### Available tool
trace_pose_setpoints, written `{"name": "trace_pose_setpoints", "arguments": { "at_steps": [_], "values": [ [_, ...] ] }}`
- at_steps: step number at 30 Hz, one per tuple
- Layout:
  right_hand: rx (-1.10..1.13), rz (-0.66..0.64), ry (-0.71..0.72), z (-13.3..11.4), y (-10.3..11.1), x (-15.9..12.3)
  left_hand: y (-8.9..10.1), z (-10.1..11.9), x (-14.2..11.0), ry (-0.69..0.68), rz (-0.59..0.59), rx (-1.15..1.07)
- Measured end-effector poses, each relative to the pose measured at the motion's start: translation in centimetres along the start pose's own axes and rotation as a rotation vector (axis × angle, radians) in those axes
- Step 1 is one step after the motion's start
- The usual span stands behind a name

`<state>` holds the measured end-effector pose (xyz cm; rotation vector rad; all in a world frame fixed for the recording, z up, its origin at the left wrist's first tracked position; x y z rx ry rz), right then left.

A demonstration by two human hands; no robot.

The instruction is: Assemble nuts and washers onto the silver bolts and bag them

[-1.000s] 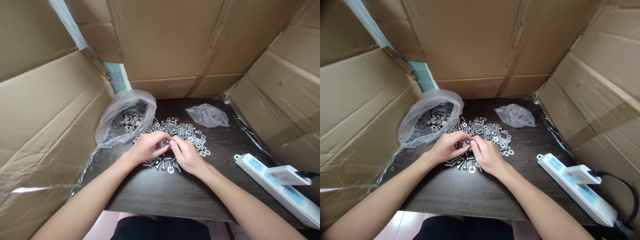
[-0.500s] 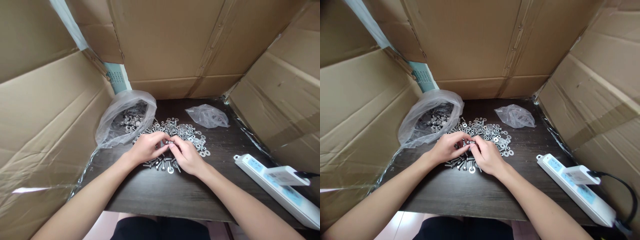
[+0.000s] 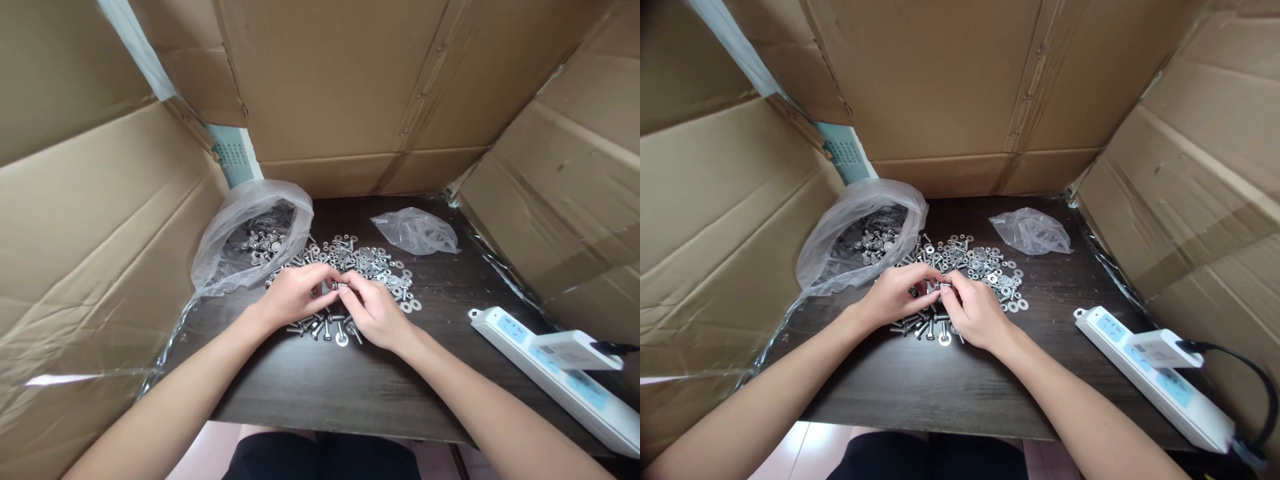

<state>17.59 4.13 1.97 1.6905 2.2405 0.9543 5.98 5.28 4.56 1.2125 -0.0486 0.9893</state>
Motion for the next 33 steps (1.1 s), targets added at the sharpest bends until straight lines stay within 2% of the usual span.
{"name": "trace_pose_setpoints", "arguments": {
  "at_steps": [33],
  "values": [
    [-0.008,0.015,0.019,-0.07,-0.01,0.06,0.27,0.55,-0.02,-0.029,0.030,-0.010]
  ]
}}
Point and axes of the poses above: each hand's wrist, its own x-axis towards the middle knuckle, its own y-axis out of the back of the hand, z = x × y, the point moved 9 cm from there along x, towards the middle knuckle, and after that the axes turned 5 degrees about x, right-handed, at the moved point
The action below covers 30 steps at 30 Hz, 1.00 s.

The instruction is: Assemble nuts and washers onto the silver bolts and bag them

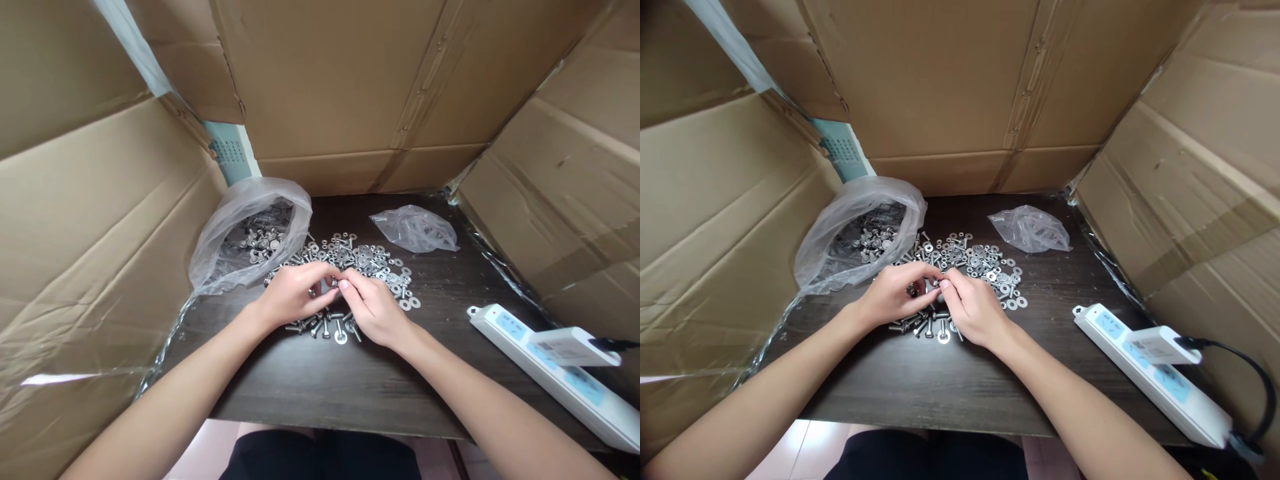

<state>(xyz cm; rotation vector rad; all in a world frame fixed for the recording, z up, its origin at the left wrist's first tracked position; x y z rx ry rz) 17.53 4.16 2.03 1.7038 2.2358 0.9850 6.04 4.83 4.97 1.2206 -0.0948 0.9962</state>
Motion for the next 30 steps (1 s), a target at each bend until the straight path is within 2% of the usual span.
{"name": "trace_pose_setpoints", "arguments": {
  "at_steps": [30],
  "values": [
    [-0.002,-0.007,-0.010,-0.04,0.10,-0.01,-0.14,-0.37,0.01,0.019,-0.021,0.014]
  ]
}}
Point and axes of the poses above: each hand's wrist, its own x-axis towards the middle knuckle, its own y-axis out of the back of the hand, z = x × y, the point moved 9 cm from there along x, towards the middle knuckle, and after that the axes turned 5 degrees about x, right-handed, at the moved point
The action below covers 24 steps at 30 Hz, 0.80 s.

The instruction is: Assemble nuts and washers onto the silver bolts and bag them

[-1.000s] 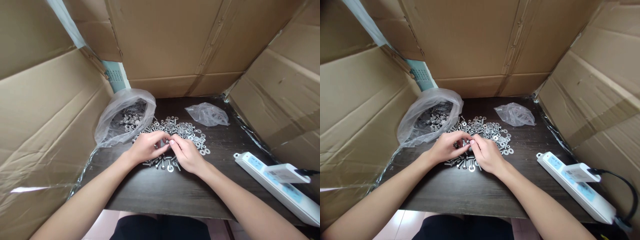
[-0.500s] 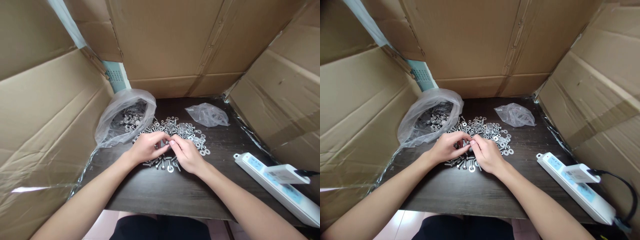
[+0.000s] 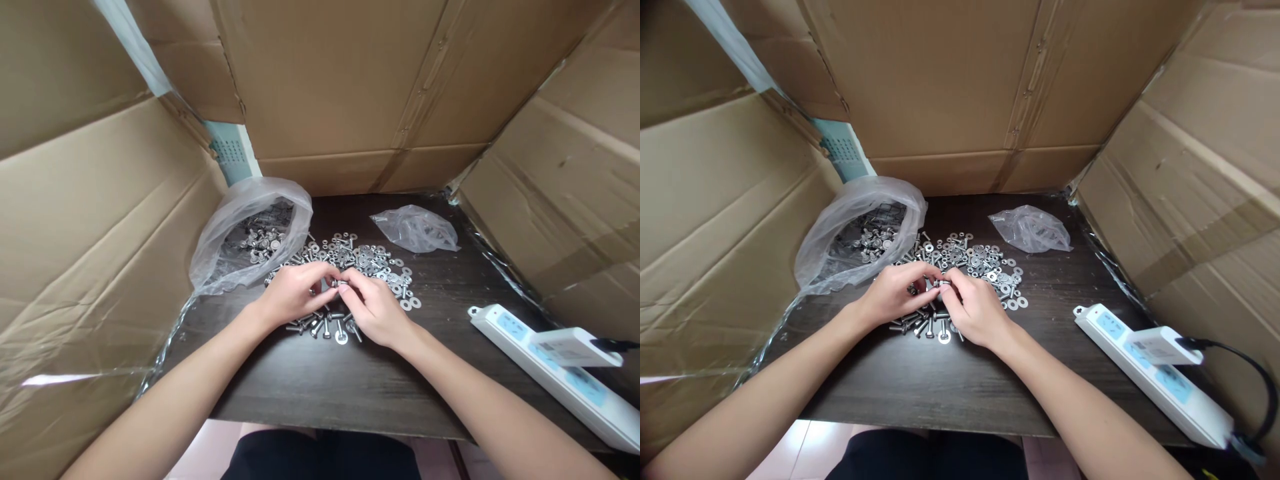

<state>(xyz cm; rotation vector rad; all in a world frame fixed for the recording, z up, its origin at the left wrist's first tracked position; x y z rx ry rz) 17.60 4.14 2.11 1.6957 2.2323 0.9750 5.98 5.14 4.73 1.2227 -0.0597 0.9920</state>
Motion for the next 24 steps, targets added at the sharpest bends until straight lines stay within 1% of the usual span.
{"name": "trace_pose_setpoints", "arguments": {
  "at_steps": [11,24],
  "values": [
    [0.010,-0.003,-0.006,0.16,-0.10,-0.07,0.13,0.23,0.01,-0.011,0.022,0.000],
    [0.007,0.002,-0.004,0.06,-0.01,-0.03,0.17,0.29,0.03,-0.008,0.022,-0.011]
  ]
}}
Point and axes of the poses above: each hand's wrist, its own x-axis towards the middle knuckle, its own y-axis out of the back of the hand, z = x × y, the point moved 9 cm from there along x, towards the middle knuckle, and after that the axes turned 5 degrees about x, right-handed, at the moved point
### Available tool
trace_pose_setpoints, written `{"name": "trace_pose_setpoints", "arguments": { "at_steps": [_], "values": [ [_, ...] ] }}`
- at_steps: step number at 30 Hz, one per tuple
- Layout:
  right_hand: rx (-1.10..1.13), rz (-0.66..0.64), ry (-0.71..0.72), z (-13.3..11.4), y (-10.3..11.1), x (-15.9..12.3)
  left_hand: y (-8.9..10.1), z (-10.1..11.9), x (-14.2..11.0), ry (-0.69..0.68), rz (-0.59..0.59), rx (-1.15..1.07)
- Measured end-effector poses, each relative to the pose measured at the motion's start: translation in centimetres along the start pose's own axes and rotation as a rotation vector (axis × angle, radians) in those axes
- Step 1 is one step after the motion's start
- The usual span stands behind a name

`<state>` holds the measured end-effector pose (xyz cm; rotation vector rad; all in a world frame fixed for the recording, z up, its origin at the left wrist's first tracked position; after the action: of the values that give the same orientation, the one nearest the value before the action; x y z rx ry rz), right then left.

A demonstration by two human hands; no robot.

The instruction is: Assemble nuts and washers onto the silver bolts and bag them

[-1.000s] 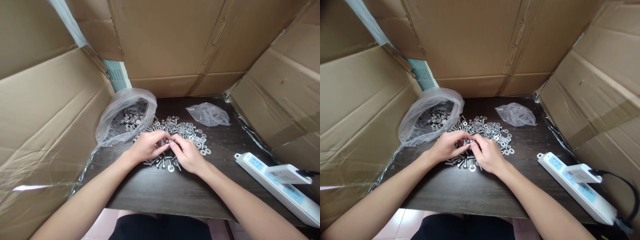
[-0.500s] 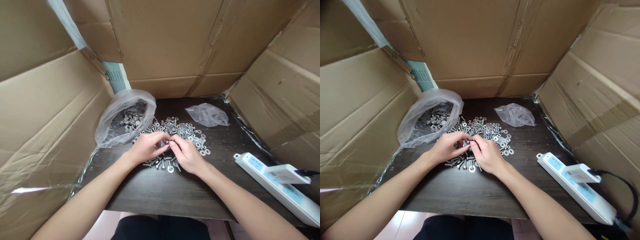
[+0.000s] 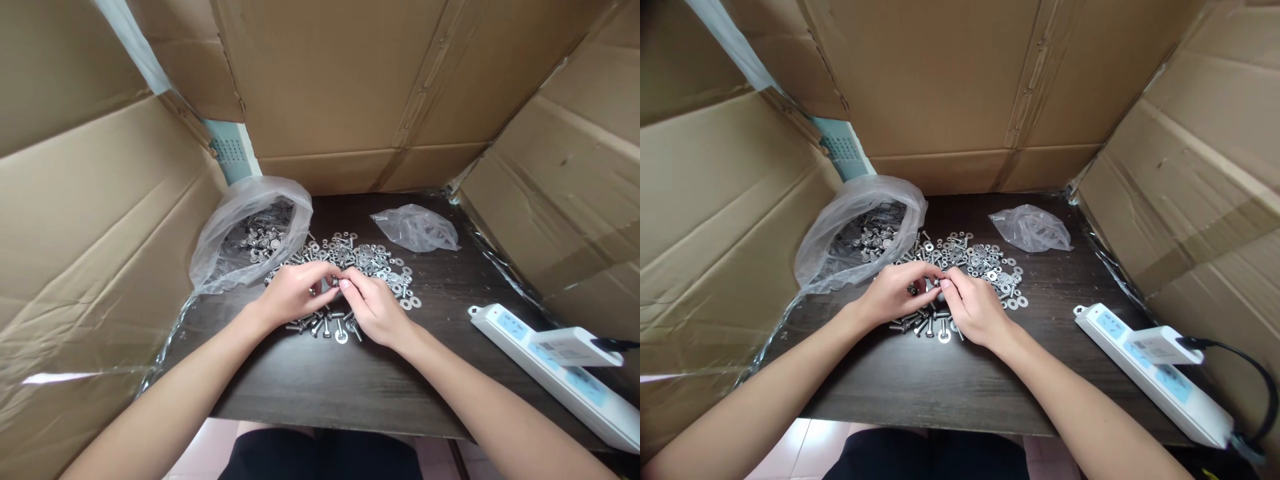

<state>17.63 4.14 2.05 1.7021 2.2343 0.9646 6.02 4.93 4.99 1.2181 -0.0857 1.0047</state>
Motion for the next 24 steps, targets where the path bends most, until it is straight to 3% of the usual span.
{"name": "trace_pose_setpoints", "arguments": {
  "at_steps": [24],
  "values": [
    [0.018,-0.003,-0.019,0.23,0.04,-0.02,-0.35,-0.41,-0.12,0.009,-0.010,0.024]
  ]
}}
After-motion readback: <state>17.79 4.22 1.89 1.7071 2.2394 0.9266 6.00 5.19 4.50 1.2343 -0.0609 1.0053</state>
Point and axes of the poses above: each hand's wrist, its own x-axis towards the middle knuckle, its own y-axis out of the back of the hand, z = x × y, the point moved 9 cm from there along x, towards the middle knuckle, and after that the axes turned 5 degrees about x, right-handed, at the moved point
